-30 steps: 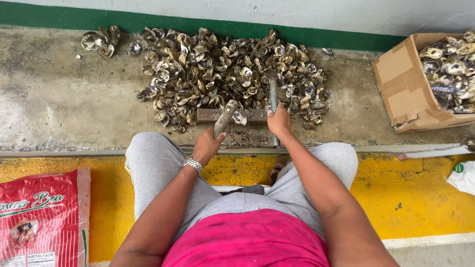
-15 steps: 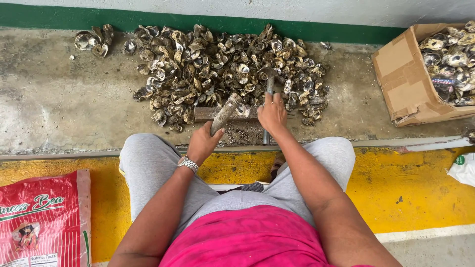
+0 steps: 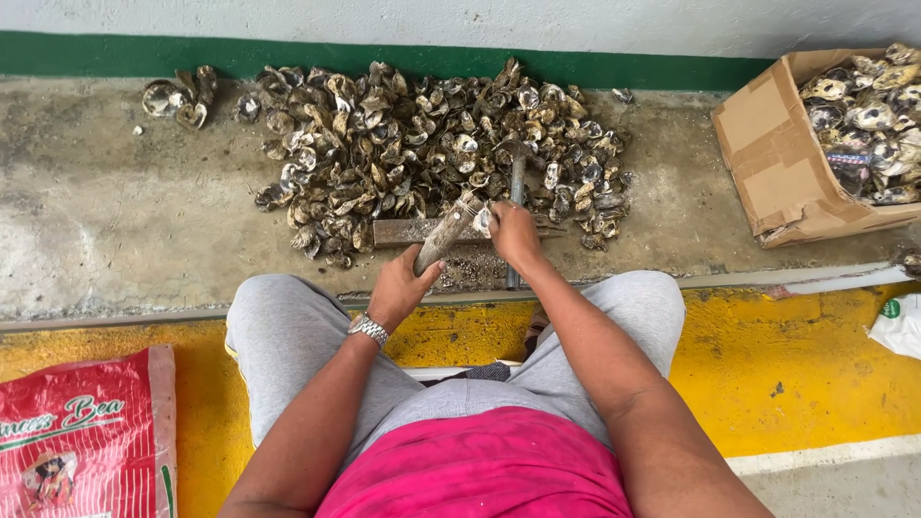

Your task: The recorder uses a hammer and a metal rod to crack open or process a large pile of oyster shells on the floor.

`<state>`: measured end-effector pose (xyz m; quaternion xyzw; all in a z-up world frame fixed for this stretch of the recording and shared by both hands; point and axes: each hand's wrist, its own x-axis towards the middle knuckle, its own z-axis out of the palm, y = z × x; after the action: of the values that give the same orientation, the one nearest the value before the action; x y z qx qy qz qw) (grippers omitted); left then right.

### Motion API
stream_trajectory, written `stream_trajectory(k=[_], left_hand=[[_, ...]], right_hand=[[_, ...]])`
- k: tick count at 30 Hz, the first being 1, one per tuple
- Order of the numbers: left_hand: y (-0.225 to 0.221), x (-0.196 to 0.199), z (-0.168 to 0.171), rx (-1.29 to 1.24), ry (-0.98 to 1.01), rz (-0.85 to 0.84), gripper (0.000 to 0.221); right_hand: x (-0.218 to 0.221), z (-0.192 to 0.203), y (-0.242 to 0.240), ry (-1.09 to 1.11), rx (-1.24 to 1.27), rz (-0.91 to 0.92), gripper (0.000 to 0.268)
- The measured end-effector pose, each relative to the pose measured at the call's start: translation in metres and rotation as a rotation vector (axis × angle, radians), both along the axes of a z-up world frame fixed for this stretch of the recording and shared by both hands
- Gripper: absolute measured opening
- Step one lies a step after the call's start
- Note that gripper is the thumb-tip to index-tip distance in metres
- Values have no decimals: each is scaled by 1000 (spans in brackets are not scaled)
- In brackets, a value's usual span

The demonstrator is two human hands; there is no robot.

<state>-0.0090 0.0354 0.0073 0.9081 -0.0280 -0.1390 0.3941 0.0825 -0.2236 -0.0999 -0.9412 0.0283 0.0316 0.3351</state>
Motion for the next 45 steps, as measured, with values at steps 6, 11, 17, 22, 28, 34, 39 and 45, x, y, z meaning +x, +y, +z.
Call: stream_trajectory(k=[6,11,17,22,28,34,39,45], left_hand=[[4,14,-18,-143,80,187,43],[15,19,-24,-213,85,336,44],[8,17,-27,-82,36,256,48],[-1,25,-45,-48,70,225,48],[-7,21,-36,-74,94,247,48],[-11,26,-37,-38,44,207,46],[-19,29,-29,-4,214,160,44],[-20,26,-37,-76,9,136,42]], right_hand=[[-18,108,5,294,18,47,22],[5,174,-92,-281,466,-423,23],[-2,163,-137,-455,832,-731,25],[4,132,-87,-267,563,-556,26],[5,106,-56,-200,410,-329,25],[4,85,-16,-304,260,-124,27],[-2,125,61,-195,183,43,29],[64,107,149,-192,14,311,18]])
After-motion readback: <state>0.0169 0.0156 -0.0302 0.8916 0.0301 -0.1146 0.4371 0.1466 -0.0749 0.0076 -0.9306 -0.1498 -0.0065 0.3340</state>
